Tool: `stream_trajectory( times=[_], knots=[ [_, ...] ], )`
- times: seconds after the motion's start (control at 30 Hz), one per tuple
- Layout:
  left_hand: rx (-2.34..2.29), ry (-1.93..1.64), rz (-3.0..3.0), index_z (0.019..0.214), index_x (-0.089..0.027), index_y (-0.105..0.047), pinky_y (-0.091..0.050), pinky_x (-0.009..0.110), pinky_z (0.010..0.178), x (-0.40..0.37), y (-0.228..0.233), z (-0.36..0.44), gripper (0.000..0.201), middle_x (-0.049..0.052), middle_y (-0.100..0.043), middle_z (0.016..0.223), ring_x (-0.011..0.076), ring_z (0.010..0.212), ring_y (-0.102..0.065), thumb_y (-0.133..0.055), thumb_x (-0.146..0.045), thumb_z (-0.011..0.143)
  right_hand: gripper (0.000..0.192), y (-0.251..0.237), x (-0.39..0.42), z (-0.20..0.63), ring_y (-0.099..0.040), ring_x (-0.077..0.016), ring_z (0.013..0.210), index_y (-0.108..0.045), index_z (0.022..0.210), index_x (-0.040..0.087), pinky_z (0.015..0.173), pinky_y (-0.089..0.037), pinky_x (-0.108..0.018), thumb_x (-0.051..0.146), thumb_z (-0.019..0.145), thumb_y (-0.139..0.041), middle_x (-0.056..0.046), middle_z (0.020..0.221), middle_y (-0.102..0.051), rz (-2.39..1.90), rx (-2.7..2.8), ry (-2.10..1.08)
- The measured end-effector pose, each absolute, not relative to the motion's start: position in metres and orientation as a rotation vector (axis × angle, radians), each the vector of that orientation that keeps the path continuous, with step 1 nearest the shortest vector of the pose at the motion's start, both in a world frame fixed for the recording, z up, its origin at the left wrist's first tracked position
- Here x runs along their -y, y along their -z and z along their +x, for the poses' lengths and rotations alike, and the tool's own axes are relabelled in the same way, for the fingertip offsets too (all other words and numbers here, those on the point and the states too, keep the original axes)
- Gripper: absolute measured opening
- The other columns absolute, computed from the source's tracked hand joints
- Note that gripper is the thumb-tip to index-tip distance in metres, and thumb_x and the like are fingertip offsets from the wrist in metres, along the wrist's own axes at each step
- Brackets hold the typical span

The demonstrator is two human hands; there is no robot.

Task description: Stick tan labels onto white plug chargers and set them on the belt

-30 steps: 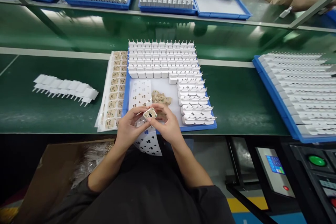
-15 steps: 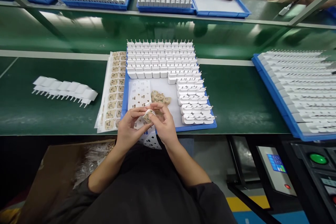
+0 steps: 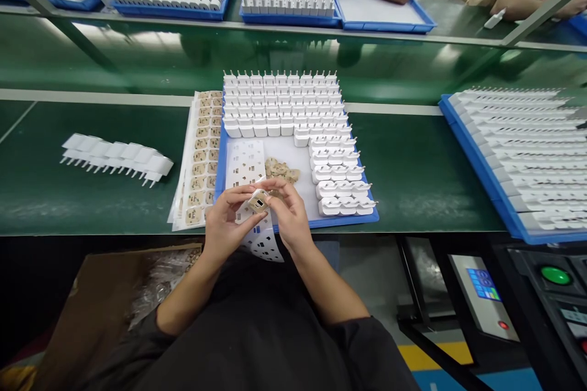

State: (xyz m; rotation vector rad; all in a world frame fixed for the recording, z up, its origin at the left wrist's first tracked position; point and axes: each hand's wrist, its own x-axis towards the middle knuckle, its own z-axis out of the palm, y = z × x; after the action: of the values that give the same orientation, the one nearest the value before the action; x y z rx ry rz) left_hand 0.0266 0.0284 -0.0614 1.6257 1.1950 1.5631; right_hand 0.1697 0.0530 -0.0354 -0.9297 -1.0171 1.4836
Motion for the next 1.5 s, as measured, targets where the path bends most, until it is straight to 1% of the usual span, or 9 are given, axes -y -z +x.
stream_trajectory(
  times=[0.2,0.3,0.43,0.53,0.67,0.83,1.1,1.33,1.5],
  knots=[
    [-1.098,-1.527,1.475,0.108,-0.022,-0.066,-0.058,0.039,0.103,-0.029,0.057,0.028,0.037,0.008,-0.069,0.117,0.0225,0.119,-0.068,-0.085,-0.019,0.077,0.021,0.028,-0.062,0.190,-0.070,-0.0200,0.103,-0.069,0.110,0.026,0.089,-0.057,-0.034,0.025,0.089,-0.067,-0.003,0.109,-0.076,-0.987,1.346,-1.381],
    [-1.091,-1.503,1.447,0.107,-0.022,-0.067,-0.059,0.039,0.104,-0.029,0.054,0.029,0.034,0.008,-0.070,0.116,0.0224,0.118,-0.068,-0.085,-0.021,0.078,0.011,0.018,-0.067,0.195,-0.069,-0.0176,0.086,-0.070,0.101,0.024,0.077,-0.057,-0.032,0.031,0.095,-0.064,-0.004,0.101,-0.077,-1.063,1.625,-1.111],
    [-1.135,-1.463,1.360,0.107,-0.022,-0.067,-0.060,0.040,0.103,-0.029,0.053,0.028,0.032,0.009,-0.071,0.115,0.0228,0.115,-0.069,-0.084,-0.027,0.079,0.007,0.014,-0.065,0.196,-0.069,-0.0216,0.096,-0.069,0.093,0.025,0.083,-0.057,-0.038,0.023,0.095,-0.063,-0.006,0.105,-0.075,-0.885,1.881,-0.642],
    [-1.131,-1.450,1.277,0.107,-0.022,-0.066,-0.060,0.041,0.102,-0.030,0.054,0.028,0.033,0.009,-0.071,0.115,0.0228,0.114,-0.070,-0.083,-0.031,0.080,0.006,0.019,-0.060,0.198,-0.069,-0.0214,0.093,-0.066,0.096,0.026,0.081,-0.058,-0.038,0.021,0.095,-0.063,-0.005,0.098,-0.072,-0.759,1.793,-0.604],
    [-1.117,-1.465,1.208,0.105,-0.022,-0.066,-0.060,0.042,0.103,-0.031,0.053,0.028,0.035,0.007,-0.071,0.113,0.0226,0.114,-0.069,-0.085,-0.030,0.077,0.010,0.028,-0.063,0.200,-0.068,-0.0196,0.082,-0.063,0.107,0.025,0.072,-0.059,-0.035,0.024,0.100,-0.055,-0.004,0.092,-0.068,-1.070,1.531,-0.568],
    [-1.088,-1.530,1.134,0.108,-0.022,-0.066,-0.058,0.041,0.104,-0.031,0.054,0.027,0.036,0.008,-0.069,0.116,0.0228,0.116,-0.068,-0.085,-0.029,0.078,0.024,0.034,-0.070,0.196,-0.063,-0.0308,0.118,-0.065,0.119,0.021,0.099,-0.054,-0.051,0.022,0.099,-0.053,-0.016,0.131,-0.064,-1.299,1.883,-0.233],
    [-1.041,-1.765,1.110,0.106,-0.022,-0.065,-0.062,0.032,0.079,-0.030,0.041,0.016,0.042,0.007,-0.073,0.099,0.0207,0.093,-0.073,-0.079,-0.052,0.080,0.028,0.051,-0.064,0.183,-0.059,-0.0349,0.127,-0.066,0.124,0.022,0.104,-0.049,-0.058,0.022,0.097,-0.056,-0.011,0.123,-0.073,-1.012,2.347,-0.341],
    [-1.776,-1.618,1.562,0.116,-0.024,-0.072,-0.053,0.038,0.091,-0.040,0.018,-0.082,0.034,0.007,-0.075,0.108,0.0242,0.098,-0.067,-0.071,-0.044,0.089,0.024,0.052,-0.064,0.183,-0.060,-0.0330,0.127,-0.071,0.115,0.023,0.103,-0.049,-0.055,0.024,0.098,-0.053,-0.009,0.125,-0.074,-1.034,2.383,-0.318],
    [-2.433,-1.026,1.969,0.105,-0.020,-0.077,-0.041,0.053,0.100,-0.075,0.045,-0.144,0.029,0.014,-0.075,0.103,0.0373,0.111,-0.058,-0.069,-0.042,0.088,0.023,0.055,-0.064,0.184,-0.063,-0.0328,0.122,-0.071,0.112,0.023,0.103,-0.047,-0.055,0.026,0.099,-0.053,-0.009,0.120,-0.075,-1.033,2.352,-0.293]
  ],
)
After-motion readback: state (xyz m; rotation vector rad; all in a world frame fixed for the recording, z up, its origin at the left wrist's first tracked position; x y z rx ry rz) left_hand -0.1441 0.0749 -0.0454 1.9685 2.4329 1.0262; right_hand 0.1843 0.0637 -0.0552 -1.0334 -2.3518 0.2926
